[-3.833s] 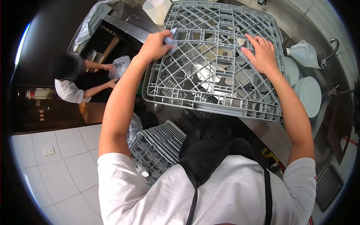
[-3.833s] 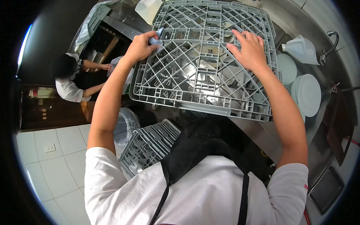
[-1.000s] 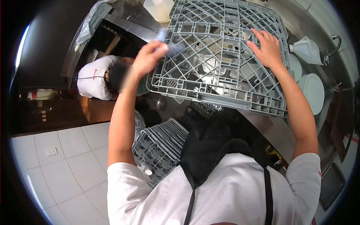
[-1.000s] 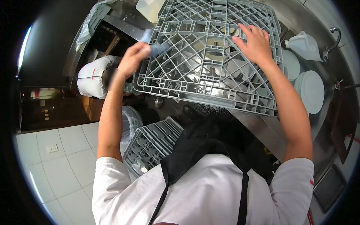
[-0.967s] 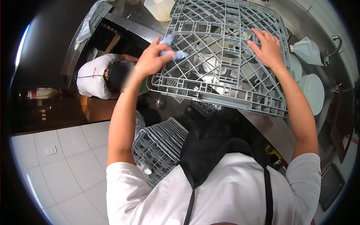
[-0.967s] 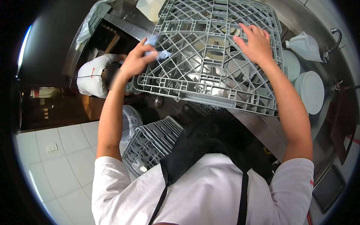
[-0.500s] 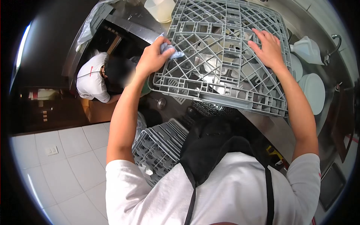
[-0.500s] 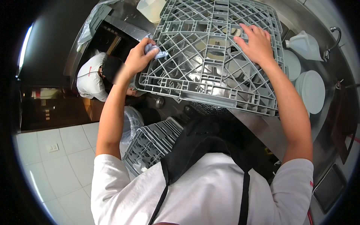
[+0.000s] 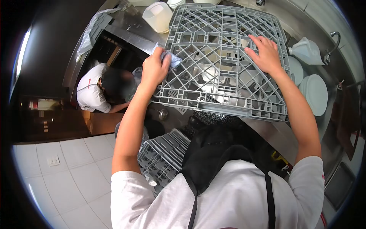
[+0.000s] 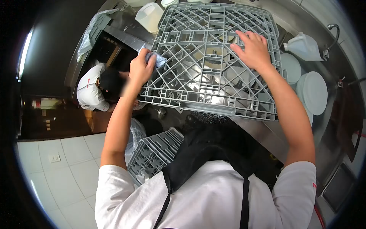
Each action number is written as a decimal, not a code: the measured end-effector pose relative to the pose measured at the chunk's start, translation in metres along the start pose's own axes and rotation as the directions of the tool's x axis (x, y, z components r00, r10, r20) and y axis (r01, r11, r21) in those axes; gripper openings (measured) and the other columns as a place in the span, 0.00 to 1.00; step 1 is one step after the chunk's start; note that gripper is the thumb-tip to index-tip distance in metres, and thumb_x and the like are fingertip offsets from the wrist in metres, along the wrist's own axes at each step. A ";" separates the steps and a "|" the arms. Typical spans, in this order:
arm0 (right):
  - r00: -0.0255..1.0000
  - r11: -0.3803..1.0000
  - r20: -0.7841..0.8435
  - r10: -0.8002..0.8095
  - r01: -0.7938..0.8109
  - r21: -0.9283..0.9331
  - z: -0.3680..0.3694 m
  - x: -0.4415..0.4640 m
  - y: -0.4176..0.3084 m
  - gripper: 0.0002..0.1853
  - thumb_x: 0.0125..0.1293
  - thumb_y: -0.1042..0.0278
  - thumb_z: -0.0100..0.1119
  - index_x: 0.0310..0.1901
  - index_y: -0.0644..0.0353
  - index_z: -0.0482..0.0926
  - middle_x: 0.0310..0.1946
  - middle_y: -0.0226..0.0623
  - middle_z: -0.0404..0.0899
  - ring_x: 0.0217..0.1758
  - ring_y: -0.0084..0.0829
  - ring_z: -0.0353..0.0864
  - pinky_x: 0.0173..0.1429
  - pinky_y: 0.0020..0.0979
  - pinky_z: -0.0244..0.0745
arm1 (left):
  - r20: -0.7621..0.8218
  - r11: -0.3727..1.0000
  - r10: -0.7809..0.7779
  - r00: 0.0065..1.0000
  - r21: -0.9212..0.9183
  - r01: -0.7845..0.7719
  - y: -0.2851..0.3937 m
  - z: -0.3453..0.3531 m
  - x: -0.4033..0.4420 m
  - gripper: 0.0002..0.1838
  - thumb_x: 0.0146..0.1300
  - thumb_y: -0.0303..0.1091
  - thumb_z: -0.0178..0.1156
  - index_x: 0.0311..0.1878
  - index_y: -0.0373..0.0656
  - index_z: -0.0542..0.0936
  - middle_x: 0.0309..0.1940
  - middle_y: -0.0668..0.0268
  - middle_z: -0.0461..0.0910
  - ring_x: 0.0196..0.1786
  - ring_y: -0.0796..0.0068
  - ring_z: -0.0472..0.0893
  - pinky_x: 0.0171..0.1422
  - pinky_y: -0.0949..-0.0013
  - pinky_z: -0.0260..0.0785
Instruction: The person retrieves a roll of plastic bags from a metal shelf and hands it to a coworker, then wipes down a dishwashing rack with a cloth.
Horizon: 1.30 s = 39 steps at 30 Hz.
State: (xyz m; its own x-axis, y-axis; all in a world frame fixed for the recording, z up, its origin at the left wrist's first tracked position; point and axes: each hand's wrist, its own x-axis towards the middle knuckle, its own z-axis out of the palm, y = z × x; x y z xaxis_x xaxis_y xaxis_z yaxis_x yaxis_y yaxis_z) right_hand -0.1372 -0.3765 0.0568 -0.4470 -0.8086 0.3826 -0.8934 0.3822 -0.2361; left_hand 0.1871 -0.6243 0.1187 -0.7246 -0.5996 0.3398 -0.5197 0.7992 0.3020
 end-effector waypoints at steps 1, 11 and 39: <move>1.000 1.000 0.012 0.007 -0.007 -0.001 -0.001 0.000 0.000 0.32 0.71 0.40 0.57 0.71 0.47 0.73 0.63 0.46 0.75 0.70 0.45 0.71 0.77 0.48 0.55 | -0.013 0.998 0.058 0.998 -0.021 -0.058 0.000 -0.002 -0.004 0.18 0.64 0.41 0.65 0.50 0.39 0.78 0.35 0.42 0.83 0.42 0.37 0.84 0.47 0.48 0.75; 0.999 1.000 -0.030 -0.013 0.013 0.016 0.000 -0.001 -0.001 0.33 0.70 0.38 0.58 0.69 0.50 0.75 0.61 0.45 0.77 0.68 0.44 0.72 0.76 0.47 0.55 | 0.145 0.989 -0.125 0.982 0.098 0.111 0.013 -0.003 0.014 0.21 0.55 0.41 0.68 0.50 0.42 0.81 0.36 0.44 0.86 0.46 0.38 0.85 0.55 0.46 0.76; 0.998 1.000 -0.061 -0.018 0.018 -0.006 0.005 -0.001 0.005 0.32 0.69 0.39 0.60 0.68 0.49 0.76 0.63 0.46 0.77 0.68 0.46 0.72 0.76 0.47 0.57 | 0.050 0.983 -0.185 0.982 -0.005 0.185 0.008 0.004 0.006 0.12 0.67 0.38 0.59 0.49 0.43 0.81 0.36 0.44 0.85 0.45 0.40 0.84 0.52 0.47 0.76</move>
State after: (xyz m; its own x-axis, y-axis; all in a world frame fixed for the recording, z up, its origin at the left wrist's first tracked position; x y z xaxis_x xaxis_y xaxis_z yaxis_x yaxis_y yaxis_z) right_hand -0.1411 -0.3763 0.0504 -0.4328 -0.7864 0.4407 -0.9014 0.3708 -0.2236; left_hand 0.1762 -0.6214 0.1195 -0.6378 -0.7340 0.2335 -0.6425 0.6742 0.3642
